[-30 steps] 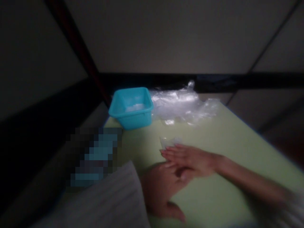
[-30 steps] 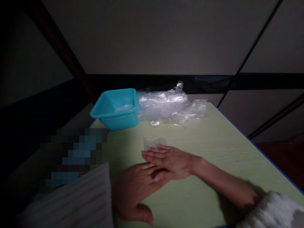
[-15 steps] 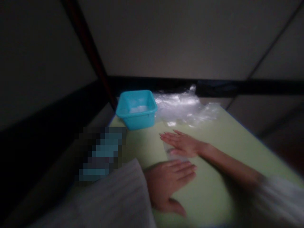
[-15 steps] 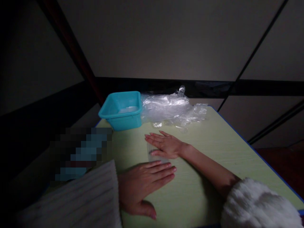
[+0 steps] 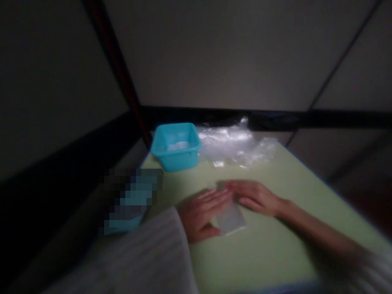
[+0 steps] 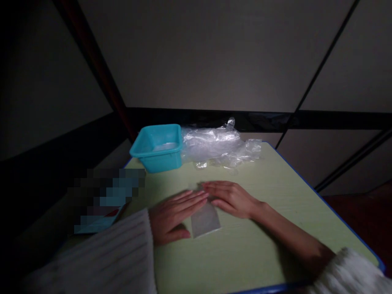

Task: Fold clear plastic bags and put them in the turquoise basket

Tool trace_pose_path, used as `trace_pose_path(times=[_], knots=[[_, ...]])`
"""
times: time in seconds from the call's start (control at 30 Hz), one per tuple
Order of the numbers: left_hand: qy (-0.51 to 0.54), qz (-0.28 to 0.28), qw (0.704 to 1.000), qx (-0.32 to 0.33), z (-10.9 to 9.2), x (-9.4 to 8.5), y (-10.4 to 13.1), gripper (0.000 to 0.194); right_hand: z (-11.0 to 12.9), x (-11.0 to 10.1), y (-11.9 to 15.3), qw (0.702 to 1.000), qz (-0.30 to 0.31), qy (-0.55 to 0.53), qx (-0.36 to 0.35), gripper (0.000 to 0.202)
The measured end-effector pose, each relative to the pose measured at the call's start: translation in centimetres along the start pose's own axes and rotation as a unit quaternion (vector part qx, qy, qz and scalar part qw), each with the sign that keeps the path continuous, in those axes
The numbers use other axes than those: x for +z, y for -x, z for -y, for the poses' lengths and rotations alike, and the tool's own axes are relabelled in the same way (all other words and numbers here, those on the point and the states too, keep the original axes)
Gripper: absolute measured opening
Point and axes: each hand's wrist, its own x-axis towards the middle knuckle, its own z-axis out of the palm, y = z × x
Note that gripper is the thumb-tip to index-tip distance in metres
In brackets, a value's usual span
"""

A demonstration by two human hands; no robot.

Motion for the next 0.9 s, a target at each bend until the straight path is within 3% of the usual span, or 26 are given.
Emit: trace_pose_path(times=[0.17,0.3,0.4,0.63,0.9], knots=[[-0.04,-0.011,0.999,-0.008,2.4,0.1,0.5,0.069,0.1,-0.1,1.5,0.996,-0.03,0.048,-0.068,0.035],[-0.057,-0.082,0.992,0.075,2.5,-0.2,0.4,0.034,1.3,-0.2,1.7,0.991,0.012,0.076,-0.111,0.028],[-0.035,-0.128,0.982,0.133,1.9,-0.6,0.2,0.021,2.6,-0.1,1.8,0.989,0.041,0.099,-0.104,0.03],[-0.035,-0.106,0.986,0.124,1.3,-0.9,-0.1,0.018,3.9,0.0,1.8,0.979,0.094,0.168,-0.074,0.026],[-0.045,-0.14,0.982,0.123,1.2,-0.7,-0.3,0.019,4.5,0.2,1.9,0.966,0.125,0.213,-0.076,0.026]])
